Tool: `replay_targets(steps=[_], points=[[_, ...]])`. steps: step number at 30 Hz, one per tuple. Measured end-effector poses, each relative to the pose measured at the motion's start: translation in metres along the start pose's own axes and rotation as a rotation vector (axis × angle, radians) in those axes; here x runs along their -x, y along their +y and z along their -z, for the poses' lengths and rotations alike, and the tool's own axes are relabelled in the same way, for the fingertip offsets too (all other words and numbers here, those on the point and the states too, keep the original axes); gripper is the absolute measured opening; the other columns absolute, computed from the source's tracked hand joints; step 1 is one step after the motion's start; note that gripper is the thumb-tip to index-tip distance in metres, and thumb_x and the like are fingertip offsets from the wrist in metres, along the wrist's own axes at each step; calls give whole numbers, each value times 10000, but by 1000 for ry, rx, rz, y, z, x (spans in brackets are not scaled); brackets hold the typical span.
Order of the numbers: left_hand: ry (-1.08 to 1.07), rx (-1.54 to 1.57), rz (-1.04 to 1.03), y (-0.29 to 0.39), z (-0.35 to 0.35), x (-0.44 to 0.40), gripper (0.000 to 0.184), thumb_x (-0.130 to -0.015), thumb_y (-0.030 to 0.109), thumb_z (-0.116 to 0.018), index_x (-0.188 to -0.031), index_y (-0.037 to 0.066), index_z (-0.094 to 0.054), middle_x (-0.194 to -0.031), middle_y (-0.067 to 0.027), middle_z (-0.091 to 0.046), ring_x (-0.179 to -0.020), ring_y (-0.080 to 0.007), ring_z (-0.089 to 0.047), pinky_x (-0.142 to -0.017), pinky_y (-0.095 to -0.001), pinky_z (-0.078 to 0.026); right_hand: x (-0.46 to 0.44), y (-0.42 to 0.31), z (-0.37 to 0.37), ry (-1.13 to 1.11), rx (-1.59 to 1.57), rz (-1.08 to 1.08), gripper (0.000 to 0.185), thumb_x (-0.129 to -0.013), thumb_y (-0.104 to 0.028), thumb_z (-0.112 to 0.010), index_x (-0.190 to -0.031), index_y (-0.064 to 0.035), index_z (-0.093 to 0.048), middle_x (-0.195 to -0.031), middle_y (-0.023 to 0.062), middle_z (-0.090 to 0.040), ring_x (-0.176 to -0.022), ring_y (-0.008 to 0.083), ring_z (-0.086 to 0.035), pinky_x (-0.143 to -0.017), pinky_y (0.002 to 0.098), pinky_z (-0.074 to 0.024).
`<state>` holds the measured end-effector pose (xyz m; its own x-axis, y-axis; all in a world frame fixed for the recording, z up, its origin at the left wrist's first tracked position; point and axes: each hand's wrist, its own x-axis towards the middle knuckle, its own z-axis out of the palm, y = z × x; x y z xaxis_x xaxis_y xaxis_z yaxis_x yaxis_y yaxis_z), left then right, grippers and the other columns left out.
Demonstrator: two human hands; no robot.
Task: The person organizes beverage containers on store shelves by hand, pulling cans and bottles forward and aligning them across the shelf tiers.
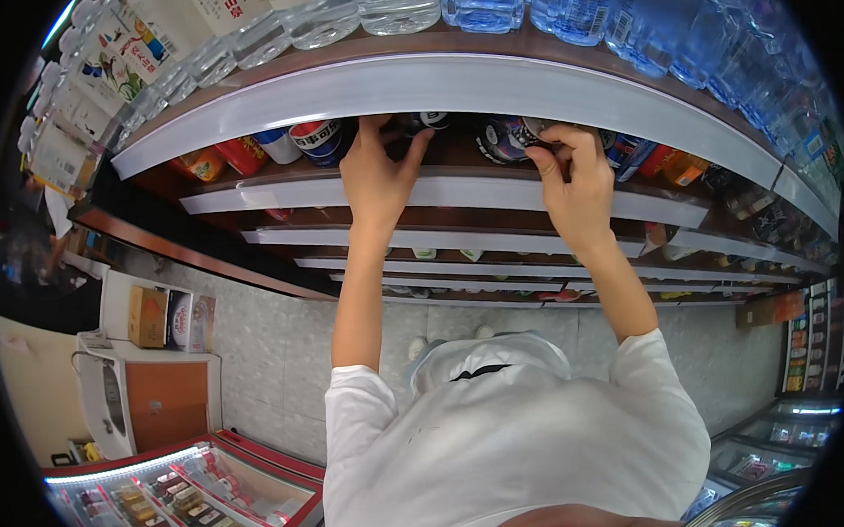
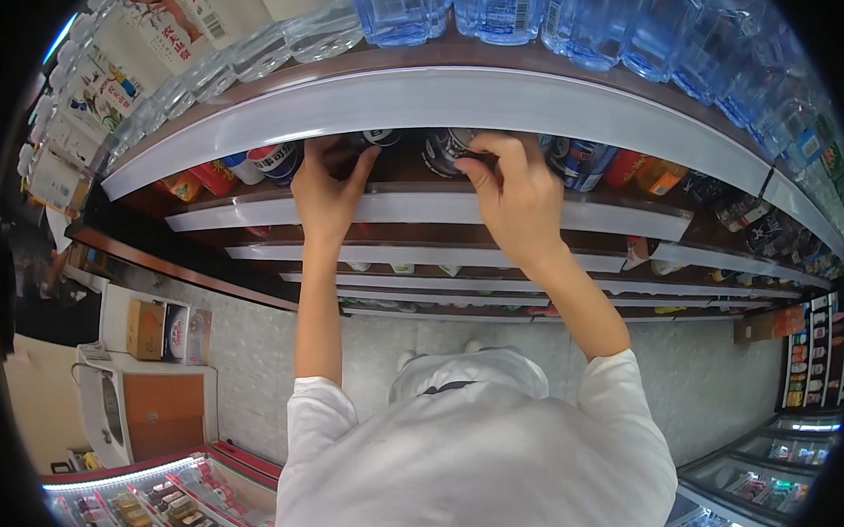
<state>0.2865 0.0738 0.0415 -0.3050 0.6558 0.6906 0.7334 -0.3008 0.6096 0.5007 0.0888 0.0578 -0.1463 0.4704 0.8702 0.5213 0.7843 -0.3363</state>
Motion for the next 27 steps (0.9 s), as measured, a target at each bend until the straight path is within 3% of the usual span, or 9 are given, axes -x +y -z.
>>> replay_targets(steps=[2, 4, 6, 10, 12, 17, 21, 25, 27], points=[[-46, 36, 23, 2, -4, -3, 424, -755, 232, -782, -1015, -6, -547, -805, -138, -697, -754, -268, -690, -662, -322, -516, -1, 3, 0, 56, 50, 9, 281, -827, -281, -705, -920, -43, -588, -715, 63, -555, -485, 206, -507, -454, 318, -422], [-115, -26, -105, -2, -13, -7, 481, -767, 257, -759, -1087, 6, -503, -847, -154, -667, -751, -310, -680, -599, -393, -522, -4, 3, -1, 36, 119, -9, 307, -829, -306, -699, -941, -38, -598, -674, 62, -539, -488, 208, -508, -455, 322, -422], [-106, -65, -162, -7, -27, -10, 437, -780, 317, -736, -1020, 1, -554, -790, -181, -652, -692, -364, -647, -570, -426, -513, -6, 5, -7, -7, 196, -61, 386, -832, -373, -679, -1003, -32, -620, -589, 57, -503, -496, 208, -510, -469, 336, -428], [-74, -159, -276, -5, -46, -18, 322, -816, 321, -675, -877, 10, -618, -716, -184, -632, -599, -393, -607, -538, -456, -503, -9, 4, -26, -41, 248, -54, 415, -797, -369, -715, -1034, -41, -621, -802, 135, -621, -667, 333, -597, -580, 433, -472], [-106, -203, -318, -14, -48, -17, 252, -843, 269, -627, -862, 18, -624, -693, -185, -628, -579, -389, -604, -528, -462, -501, -8, 2, -29, -50, 256, -112, 442, -774, -384, -735, -1026, -43, -611, -796, 125, -621, -685, 330, -598, -600, 426, -477], [-213, -238, -313, -11, -33, -11, 200, -847, 204, -582, -831, 8, -623, -661, -199, -619, -567, -366, -611, -522, -451, -495, -3, 5, -33, -19, 121, -190, 504, -697, -349, -818, -990, -30, -561, -765, 81, -560, -604, 256, -526, -539, 370, -442], [-80, -143, -379, -9, -35, -6, 180, -839, 188, -594, -803, 12, -607, -627, -172, -594, -552, -341, -584, -538, -425, -484, 7, 12, -34, 41, -26, -204, 629, -644, -308, -867, -1044, 2, -494, -776, 44, -555, -536, 139, -441, -468, 267, -389], [-97, -85, -360, -6, -30, -5, 166, -831, 178, -600, -808, 13, -588, -624, -158, -574, -565, -331, -581, -545, -419, -479, 13, 19, -39, 49, 103, -126, 661, -660, -342, -855, -1077, 18, -490, -682, 52, -493, -495, 146, -409, -442, 277, -373], [-54, -60, -404, -12, -36, -4, 153, -828, 176, -604, -795, 29, -579, -653, -147, -585, -561, -319, -584, -530, -412, -478, 15, 17, -35, -39, 117, -204, 801, -665, -312, -854, -1219, 56, -407, -636, 61, -488, -518, 164, -472, -498, 284, -410]])
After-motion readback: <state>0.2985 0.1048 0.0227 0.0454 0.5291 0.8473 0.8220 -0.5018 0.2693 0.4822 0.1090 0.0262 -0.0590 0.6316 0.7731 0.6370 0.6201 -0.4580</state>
